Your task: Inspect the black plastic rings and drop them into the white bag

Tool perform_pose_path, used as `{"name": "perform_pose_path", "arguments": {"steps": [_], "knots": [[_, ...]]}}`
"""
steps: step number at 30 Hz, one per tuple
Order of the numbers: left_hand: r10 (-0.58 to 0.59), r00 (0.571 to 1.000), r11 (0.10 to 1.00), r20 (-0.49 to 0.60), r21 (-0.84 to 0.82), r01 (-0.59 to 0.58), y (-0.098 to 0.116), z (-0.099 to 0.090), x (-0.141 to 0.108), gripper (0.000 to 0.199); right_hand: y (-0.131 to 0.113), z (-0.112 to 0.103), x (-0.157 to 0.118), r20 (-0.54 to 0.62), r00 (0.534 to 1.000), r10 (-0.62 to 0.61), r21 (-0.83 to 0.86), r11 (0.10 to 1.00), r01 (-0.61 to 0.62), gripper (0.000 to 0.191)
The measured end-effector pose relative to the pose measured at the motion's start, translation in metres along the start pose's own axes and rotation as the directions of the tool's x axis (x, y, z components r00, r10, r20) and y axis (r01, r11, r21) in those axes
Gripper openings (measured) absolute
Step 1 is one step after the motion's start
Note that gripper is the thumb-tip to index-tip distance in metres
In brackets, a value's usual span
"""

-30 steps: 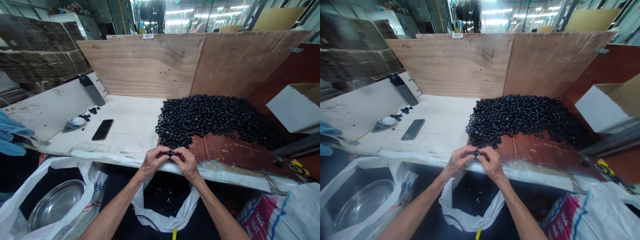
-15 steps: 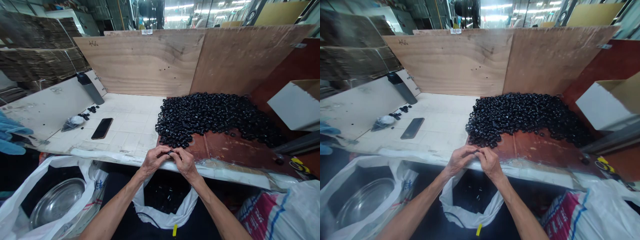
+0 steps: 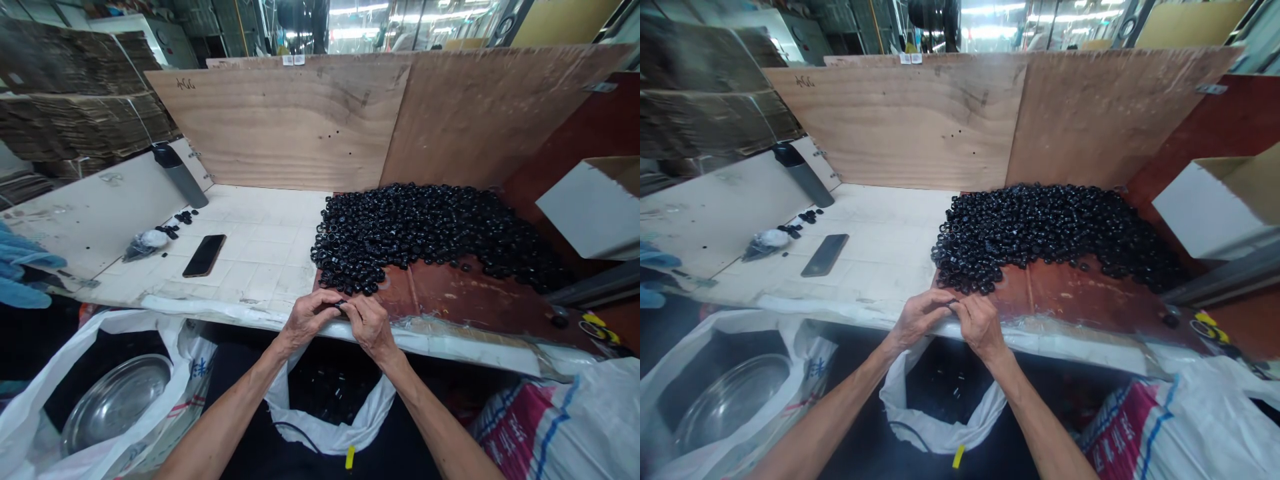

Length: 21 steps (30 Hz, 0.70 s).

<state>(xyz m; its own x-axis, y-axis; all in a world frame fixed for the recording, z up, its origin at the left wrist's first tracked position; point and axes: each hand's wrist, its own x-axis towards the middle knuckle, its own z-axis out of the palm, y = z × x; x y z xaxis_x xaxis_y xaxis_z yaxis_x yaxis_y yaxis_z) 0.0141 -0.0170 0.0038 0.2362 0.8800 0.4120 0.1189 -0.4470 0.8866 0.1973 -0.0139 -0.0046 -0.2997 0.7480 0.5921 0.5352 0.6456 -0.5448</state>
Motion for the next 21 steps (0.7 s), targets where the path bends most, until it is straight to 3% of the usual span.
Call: {"name": "perform_pose_path", "arguments": {"steps": [2, 5, 11, 18, 21], "knots": [[-0.011, 1.0, 1.0, -0.007, -0.006, 0.011, 0.0001, 0.0, -0.0001, 0.019, -0.0011, -0.0004, 0.0014, -0.018, 1.0, -0.014, -0.065, 0.998, 0.013, 0.026], [-0.035, 0.998, 0.999, -0.044, -0.014, 0.034, 0.0, 0.0003, -0.0004, 0.019, -0.0044, -0.0024, 0.0019, -0.063, 0.997, -0.04, -0.032, 0.999, 0.038, 0.019], [-0.069, 0.995, 0.998, -0.074, 0.002, 0.07, 0.0025, 0.0004, 0.0001, 0.016, -0.0064, -0.0043, 0.0001, -0.014, 0.997, -0.071, -0.053, 0.996, 0.07, 0.018], [-0.1, 0.993, 0.995, -0.069, -0.02, 0.099, 0.0041, 0.0, 0.0004, 0.016, -0.005, -0.006, 0.0005, -0.008, 1.0, -0.018, 0.061, 0.998, 0.018, 0.006], [-0.091, 0.996, 0.996, -0.02, -0.014, 0.091, 0.006, -0.0028, 0.0014, 0.017, -0.0046, -0.0068, 0.0013, 0.0, 1.0, 0.01, 0.167, 0.986, -0.01, 0.017]]}}
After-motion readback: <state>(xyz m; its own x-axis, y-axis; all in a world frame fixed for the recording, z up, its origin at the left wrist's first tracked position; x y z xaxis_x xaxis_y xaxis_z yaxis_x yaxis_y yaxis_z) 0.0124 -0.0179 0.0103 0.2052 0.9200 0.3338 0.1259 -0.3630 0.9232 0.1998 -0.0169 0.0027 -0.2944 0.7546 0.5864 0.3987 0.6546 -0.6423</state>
